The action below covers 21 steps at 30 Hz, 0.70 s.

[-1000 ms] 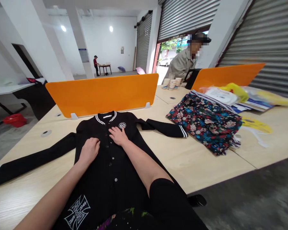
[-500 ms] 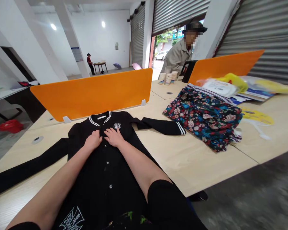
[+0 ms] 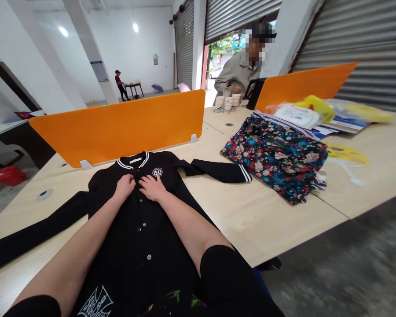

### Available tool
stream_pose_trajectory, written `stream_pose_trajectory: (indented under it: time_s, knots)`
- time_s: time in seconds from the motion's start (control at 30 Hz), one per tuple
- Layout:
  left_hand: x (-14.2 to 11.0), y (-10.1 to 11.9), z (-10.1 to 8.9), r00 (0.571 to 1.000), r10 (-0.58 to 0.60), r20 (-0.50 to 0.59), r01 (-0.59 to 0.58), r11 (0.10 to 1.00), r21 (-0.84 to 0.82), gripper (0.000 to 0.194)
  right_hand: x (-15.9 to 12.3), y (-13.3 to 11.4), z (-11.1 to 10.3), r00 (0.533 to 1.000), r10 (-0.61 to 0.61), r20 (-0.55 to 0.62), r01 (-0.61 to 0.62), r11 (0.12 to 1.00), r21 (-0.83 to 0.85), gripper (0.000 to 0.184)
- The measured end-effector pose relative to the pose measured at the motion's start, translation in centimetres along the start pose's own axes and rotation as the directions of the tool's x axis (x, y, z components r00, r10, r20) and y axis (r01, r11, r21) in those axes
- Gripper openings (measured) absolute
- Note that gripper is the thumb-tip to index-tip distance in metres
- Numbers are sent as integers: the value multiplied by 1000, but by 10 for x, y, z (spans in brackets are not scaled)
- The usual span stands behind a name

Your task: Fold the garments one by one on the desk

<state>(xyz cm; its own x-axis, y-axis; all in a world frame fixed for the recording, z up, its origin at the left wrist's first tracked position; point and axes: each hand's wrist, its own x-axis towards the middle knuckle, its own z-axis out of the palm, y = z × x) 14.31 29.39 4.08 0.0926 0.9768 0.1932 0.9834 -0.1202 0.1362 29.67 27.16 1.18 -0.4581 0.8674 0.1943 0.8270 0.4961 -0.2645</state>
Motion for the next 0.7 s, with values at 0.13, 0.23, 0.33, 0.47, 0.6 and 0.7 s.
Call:
stream_pose_trajectory:
  time_s: [0.13, 0.23, 0.33, 0.47, 0.6, 0.7]
  knots:
    - [-7, 7, 15, 999, 46, -27, -47, 999, -18, 42, -1, -1, 0, 1000, 10, 10, -10, 1000, 15, 47]
    - [-9, 3, 20, 998, 48, -46, -49, 999, -21, 53, -1, -2, 1, 1000, 27, 3, -27, 1000, 1, 51]
    - [-9, -4, 19, 996, 69, 60, -69, 998, 4, 55, 0, -3, 2, 997, 67, 29, -67, 997, -27, 50]
    - [-25, -7, 12, 989, 64, 136, -62, 998, -20, 57, 1, -4, 4, 994, 108, 35, -107, 994, -26, 52]
    - [-76, -8, -3, 974, 212, 80, -206, 976, -76, 54, 3, -2, 6, 991, 130, -10, -130, 991, -15, 54]
    - [-129, -2, -21, 933, 350, 84, -349, 937, -26, 44, 5, 0, 7, 989, 148, -26, -148, 989, -5, 55]
